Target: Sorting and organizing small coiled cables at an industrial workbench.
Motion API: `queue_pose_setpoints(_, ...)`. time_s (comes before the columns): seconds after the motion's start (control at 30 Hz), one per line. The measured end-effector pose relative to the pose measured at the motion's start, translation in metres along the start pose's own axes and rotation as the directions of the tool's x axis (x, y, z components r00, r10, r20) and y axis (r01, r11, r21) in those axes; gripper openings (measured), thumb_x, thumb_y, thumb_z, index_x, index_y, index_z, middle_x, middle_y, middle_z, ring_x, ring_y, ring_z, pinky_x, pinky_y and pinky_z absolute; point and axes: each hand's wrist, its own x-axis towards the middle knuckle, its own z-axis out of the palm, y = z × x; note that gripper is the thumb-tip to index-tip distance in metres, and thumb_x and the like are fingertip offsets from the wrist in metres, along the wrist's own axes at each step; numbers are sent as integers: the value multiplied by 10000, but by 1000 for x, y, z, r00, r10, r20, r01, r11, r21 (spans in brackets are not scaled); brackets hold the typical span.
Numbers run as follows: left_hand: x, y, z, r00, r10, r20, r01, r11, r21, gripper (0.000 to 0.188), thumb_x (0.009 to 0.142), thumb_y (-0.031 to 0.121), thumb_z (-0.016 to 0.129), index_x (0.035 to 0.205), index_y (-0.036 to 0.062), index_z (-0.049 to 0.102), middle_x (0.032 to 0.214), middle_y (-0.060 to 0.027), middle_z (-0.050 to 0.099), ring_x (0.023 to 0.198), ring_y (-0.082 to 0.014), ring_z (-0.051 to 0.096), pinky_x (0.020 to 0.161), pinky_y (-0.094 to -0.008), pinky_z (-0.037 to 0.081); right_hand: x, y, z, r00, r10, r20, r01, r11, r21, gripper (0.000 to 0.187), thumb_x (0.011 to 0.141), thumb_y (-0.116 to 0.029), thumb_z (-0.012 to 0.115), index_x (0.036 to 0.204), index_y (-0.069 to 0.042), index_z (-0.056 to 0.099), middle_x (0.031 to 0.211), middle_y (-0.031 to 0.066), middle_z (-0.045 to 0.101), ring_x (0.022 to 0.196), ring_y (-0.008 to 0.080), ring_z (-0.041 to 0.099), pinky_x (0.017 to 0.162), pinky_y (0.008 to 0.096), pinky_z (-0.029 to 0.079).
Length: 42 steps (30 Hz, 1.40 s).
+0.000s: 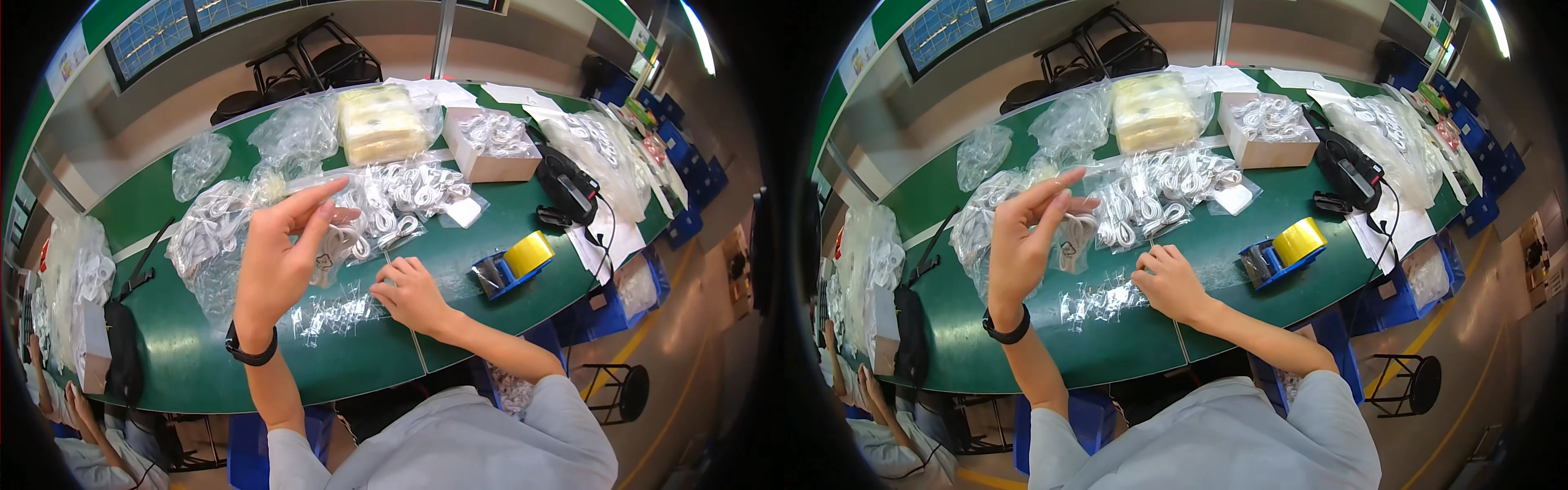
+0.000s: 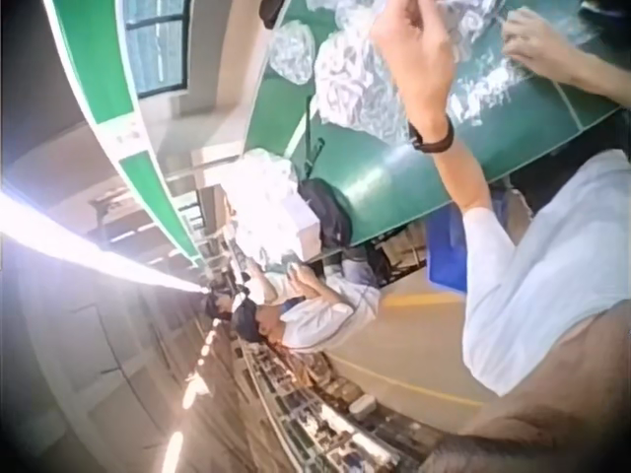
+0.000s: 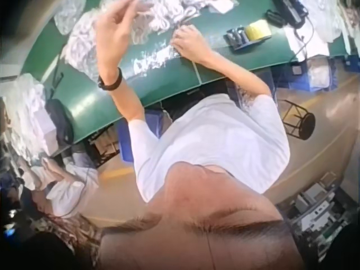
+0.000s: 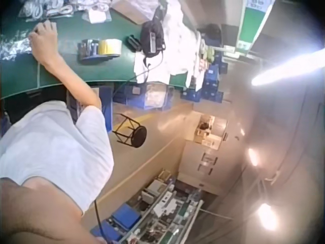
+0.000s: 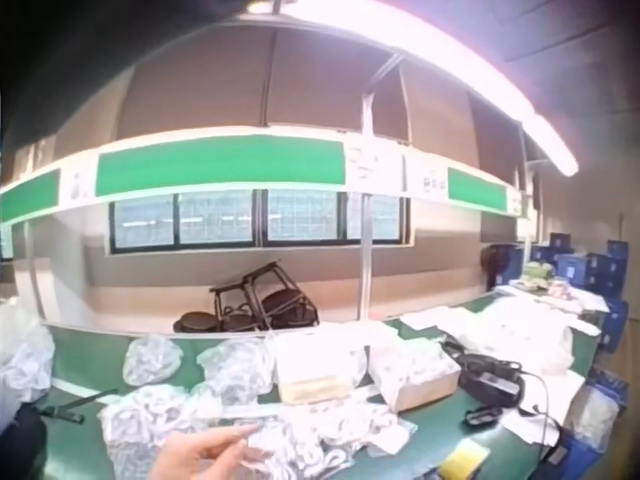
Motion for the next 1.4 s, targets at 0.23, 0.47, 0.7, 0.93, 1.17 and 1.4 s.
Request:
queue_pose_setpoints(0.23,0,0,3,1000,-8,25,8,1000,15,298,996,77,538,1264,18,657,948,-119,768,808,-90,681,699,-237,518,-30,-30,-11,991,5,131,18,985,-172,270,853,-213,725,1086,-78,696,1117,54,642,1118,247,564,1062,461,383)
queue_pose_setpoints(0.47,2,2,3,998,-26,54,25,999,29,314,997,65,522,1278,7,647,967,-143,762,887,-147,714,794,-257,532,-55,-35,-17,936,102,338,-13,967,-254,594,901,-448,655,1340,-56,576,1421,152,508,1382,366,392,1147,623,234)
queue_pose_setpoints(0.7,2,1,3,997,-29,67,28,999,28,313,998,73,520,1276,10,650,964,-138,763,879,-142,713,777,-253,535,-58,-39,-22,912,127,390,-39,973,-225,678,909,-506,617,1414,-67,508,1498,165,441,1453,399,288,1137,671,185)
queue_pose_setpoints(0.93,0,2,1,998,-26,49,24,999,32,307,998,96,541,1275,27,654,939,-118,769,785,-69,654,684,-236,503,-49,-30,-34,893,152,423,-133,988,-75,546,954,-432,608,1338,-46,589,1548,142,389,1484,359,257,1154,689,66)
queue_pose_setpoints(1.17,1,2,0,996,-59,69,57,998,36,313,999,73,517,1276,13,649,968,-133,764,866,-141,712,762,-255,537,-40,-32,-39,887,239,395,-337,920,198,405,967,-299,630,1282,-44,619,1585,136,334,1460,333,324,1180,649,22)
queue_pose_setpoints(1.4,1,0,0,999,-26,46,25,1000,6,306,1004,80,532,1281,20,647,938,-110,768,793,-56,643,669,-225,493,-35,-22,-45,869,357,343,-479,784,395,332,976,-216,612,1269,-61,609,1601,163,307,1465,345,325,1209,564,88)
